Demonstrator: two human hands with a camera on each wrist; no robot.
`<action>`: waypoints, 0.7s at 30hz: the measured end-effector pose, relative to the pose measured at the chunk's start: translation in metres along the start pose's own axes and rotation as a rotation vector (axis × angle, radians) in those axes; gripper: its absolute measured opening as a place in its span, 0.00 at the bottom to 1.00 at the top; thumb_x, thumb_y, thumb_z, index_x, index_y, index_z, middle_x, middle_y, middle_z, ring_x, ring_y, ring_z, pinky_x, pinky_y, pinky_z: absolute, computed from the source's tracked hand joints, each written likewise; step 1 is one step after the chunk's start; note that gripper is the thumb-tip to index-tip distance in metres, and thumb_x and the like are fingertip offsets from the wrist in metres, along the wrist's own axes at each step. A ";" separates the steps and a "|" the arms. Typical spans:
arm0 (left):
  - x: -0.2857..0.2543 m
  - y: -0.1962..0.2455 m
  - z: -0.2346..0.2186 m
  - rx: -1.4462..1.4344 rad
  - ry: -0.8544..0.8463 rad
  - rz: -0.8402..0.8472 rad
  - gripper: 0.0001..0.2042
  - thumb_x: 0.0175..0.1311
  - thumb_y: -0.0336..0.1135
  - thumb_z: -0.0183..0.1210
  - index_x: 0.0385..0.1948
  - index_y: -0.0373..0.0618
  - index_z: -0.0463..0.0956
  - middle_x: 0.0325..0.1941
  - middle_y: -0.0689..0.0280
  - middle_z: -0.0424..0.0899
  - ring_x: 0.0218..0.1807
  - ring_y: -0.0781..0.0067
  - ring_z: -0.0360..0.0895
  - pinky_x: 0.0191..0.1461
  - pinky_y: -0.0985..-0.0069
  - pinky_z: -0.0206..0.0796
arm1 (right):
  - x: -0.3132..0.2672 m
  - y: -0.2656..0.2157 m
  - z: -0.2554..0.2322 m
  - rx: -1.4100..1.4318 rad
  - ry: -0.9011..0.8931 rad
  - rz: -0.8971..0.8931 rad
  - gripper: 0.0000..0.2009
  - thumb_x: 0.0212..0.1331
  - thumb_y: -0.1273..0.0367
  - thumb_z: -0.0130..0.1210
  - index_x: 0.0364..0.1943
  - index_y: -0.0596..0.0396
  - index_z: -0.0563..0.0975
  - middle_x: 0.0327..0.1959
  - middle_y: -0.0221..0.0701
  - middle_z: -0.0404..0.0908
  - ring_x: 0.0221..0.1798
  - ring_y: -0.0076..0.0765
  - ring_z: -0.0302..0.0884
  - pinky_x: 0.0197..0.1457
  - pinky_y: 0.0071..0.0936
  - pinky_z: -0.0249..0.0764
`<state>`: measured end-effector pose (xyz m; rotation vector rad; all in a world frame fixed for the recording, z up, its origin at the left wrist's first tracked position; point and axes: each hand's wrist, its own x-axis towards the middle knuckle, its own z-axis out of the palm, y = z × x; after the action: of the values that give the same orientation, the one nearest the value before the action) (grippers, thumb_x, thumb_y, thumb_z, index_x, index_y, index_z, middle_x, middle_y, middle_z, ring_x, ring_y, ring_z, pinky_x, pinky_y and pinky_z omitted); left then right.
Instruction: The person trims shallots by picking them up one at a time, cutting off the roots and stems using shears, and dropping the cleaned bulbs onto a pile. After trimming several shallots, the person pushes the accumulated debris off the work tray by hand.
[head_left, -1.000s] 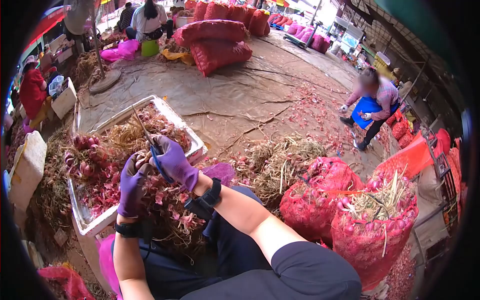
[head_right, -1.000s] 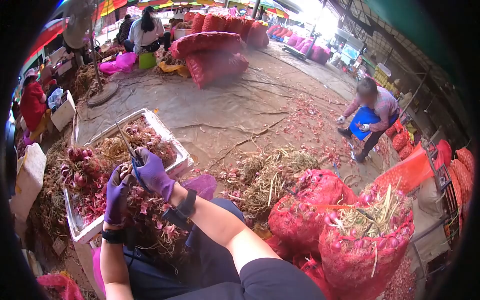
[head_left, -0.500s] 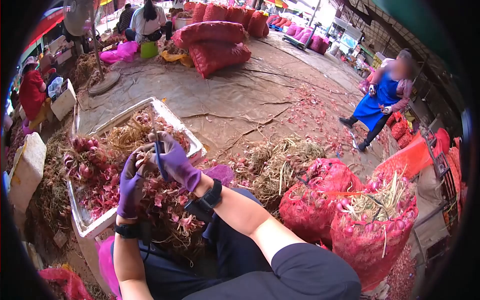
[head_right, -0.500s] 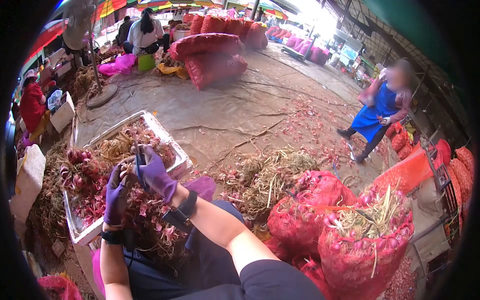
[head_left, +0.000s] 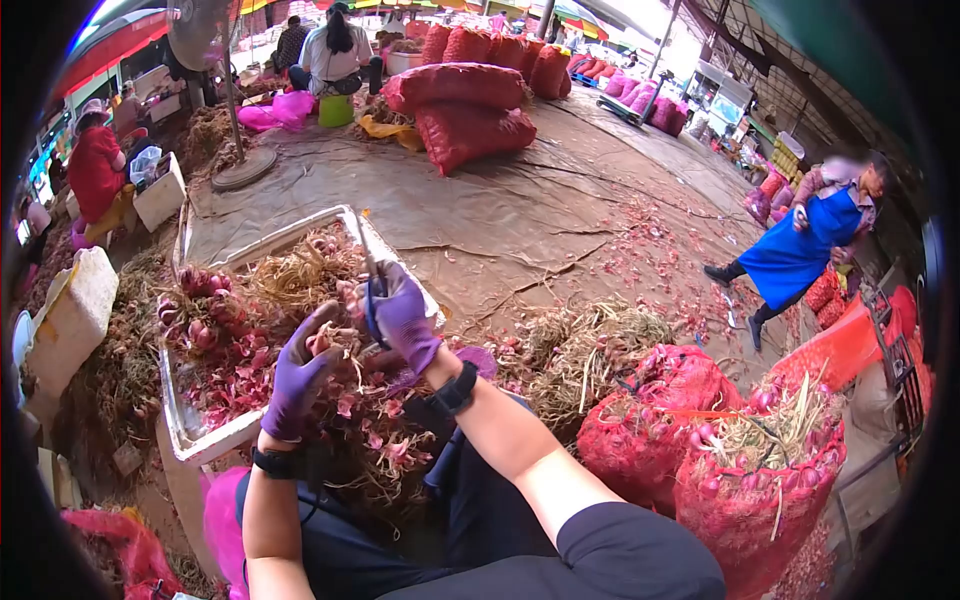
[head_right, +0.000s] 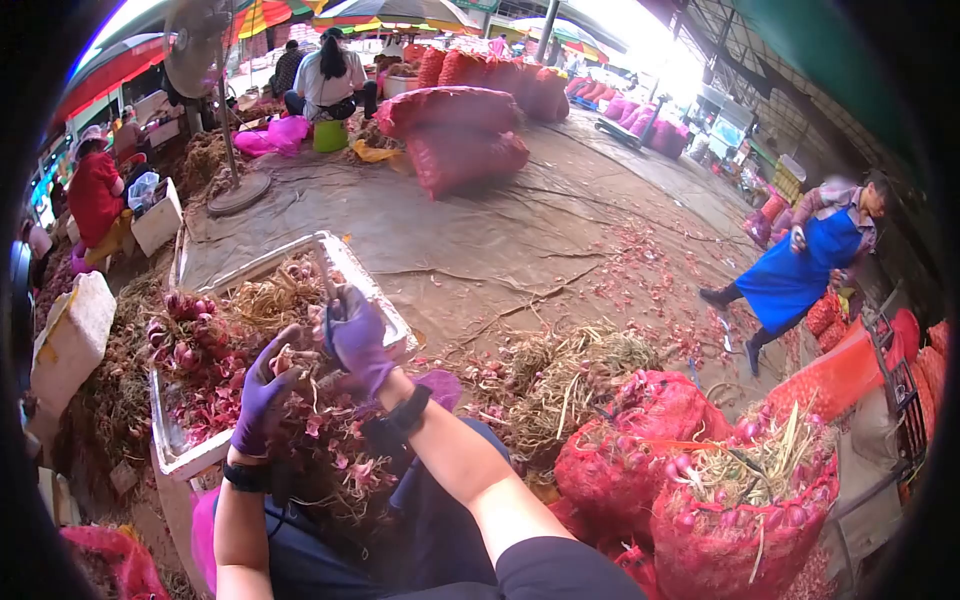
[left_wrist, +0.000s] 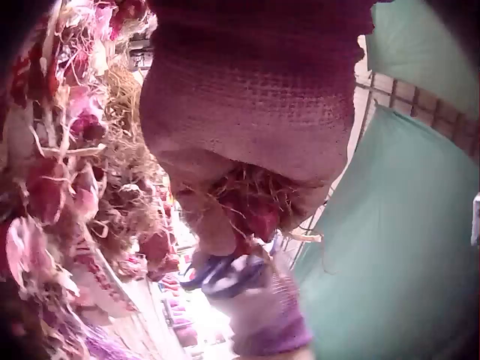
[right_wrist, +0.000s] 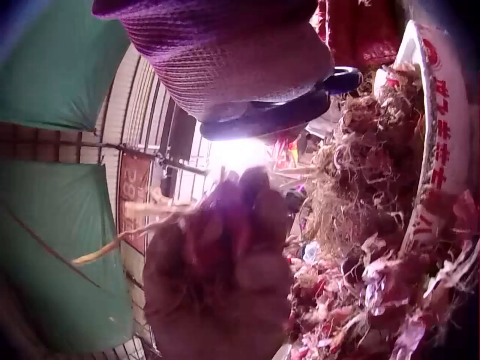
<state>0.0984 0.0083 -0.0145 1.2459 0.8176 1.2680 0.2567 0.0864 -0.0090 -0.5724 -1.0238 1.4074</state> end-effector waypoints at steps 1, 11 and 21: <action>0.000 0.006 0.004 0.054 0.035 0.035 0.33 0.58 0.28 0.55 0.68 0.42 0.54 0.44 0.67 0.77 0.34 0.85 0.72 0.38 0.84 0.69 | -0.005 -0.002 -0.006 -0.317 0.049 0.002 0.10 0.60 0.80 0.50 0.44 0.53 0.69 0.28 0.24 0.72 0.23 0.15 0.69 0.24 0.14 0.68; -0.009 -0.010 -0.032 -0.278 -0.101 -0.273 0.30 0.57 0.21 0.55 0.64 0.39 0.58 0.46 0.65 0.76 0.45 0.76 0.75 0.50 0.79 0.72 | -0.029 0.003 0.018 -0.291 -0.481 0.034 0.14 0.56 0.79 0.55 0.46 0.55 0.71 0.31 0.19 0.69 0.29 0.12 0.63 0.30 0.12 0.63; 0.006 -0.018 -0.004 -0.245 0.022 -0.098 0.22 0.63 0.27 0.54 0.60 0.38 0.64 0.50 0.66 0.77 0.50 0.77 0.76 0.54 0.79 0.69 | -0.015 0.023 0.005 -0.231 -0.049 -0.091 0.15 0.51 0.83 0.54 0.43 0.56 0.70 0.25 0.29 0.76 0.21 0.23 0.74 0.24 0.20 0.74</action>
<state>0.1001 0.0174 -0.0320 0.9868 0.7063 1.2629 0.2424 0.0734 -0.0293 -0.6532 -1.2465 1.2368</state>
